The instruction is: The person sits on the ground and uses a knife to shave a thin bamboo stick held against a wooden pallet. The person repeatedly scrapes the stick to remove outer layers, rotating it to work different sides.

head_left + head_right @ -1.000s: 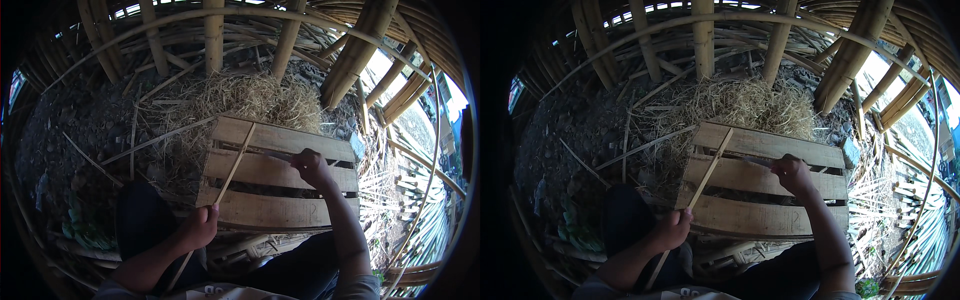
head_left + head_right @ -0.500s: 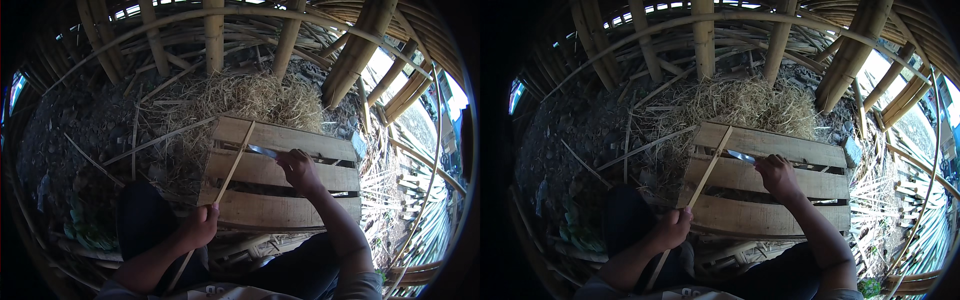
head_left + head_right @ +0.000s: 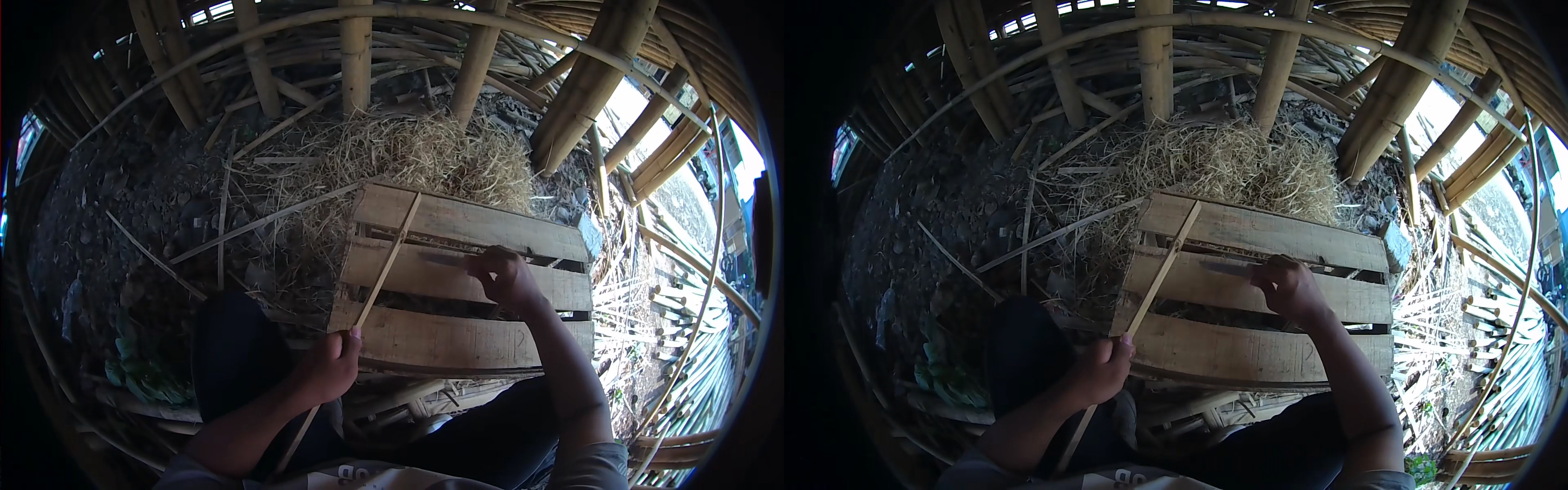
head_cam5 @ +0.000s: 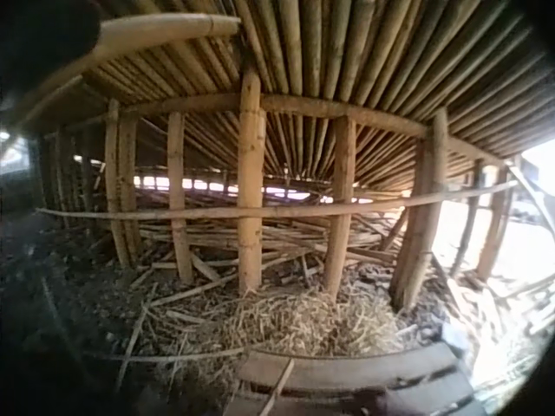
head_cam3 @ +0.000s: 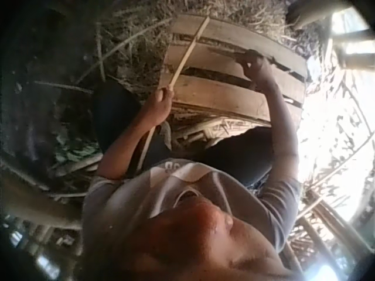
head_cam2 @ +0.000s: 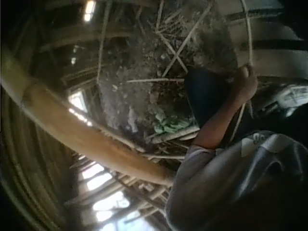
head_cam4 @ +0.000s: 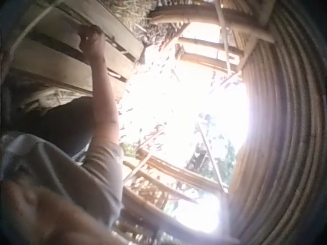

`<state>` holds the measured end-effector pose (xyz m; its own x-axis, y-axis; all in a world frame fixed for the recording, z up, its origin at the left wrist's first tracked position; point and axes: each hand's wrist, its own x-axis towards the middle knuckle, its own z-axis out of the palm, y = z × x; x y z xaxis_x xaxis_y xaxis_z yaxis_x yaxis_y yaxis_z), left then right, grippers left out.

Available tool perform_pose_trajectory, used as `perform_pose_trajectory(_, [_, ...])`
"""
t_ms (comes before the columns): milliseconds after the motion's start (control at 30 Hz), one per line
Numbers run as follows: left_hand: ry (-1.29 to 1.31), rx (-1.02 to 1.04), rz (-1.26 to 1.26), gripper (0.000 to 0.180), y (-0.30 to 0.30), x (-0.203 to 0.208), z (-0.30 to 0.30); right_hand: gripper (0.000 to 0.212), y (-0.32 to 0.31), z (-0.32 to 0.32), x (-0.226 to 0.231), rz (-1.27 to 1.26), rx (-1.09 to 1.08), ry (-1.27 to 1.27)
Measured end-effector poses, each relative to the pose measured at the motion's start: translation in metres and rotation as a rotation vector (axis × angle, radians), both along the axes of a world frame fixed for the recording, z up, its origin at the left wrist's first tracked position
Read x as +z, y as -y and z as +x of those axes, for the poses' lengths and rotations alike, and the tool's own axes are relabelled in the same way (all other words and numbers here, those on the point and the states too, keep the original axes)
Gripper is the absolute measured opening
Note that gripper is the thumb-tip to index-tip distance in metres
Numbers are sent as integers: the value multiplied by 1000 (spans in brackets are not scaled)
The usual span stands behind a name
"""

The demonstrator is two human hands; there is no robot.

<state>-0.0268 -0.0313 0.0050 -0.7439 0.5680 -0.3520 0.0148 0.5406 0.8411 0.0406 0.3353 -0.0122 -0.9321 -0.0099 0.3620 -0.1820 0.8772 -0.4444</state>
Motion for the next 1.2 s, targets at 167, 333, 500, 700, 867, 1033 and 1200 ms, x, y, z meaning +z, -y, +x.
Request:
perform_pose_trajectory(167, [-41,-6,2,52,0,-4,2,26,-1,-5,11,-8,-190,-172])
perform_pose_trajectory(333, [-192,-59,1,47,-9,-24,13,17,61,2,33,-121,-71,10])
perform_pose_trajectory(500, [-162,-235,-50,29,-18,-18,24,26,128,18,33,-113,77,271])
perform_pose_trajectory(700, [-456,-342,-11,23,-14,-30,32,31,145,27,7,187,171,43])
perform_pose_trajectory(867, [-256,-262,54,32,-22,-18,29,32,150,25,-2,115,109,143])
perform_pose_trajectory(1033, [-194,-218,-11,39,-19,-21,30,35,144,11,10,85,110,303])
perform_pose_trajectory(1200, [-56,-226,-93,38,-25,-1,25,40,135,8,4,139,41,221])
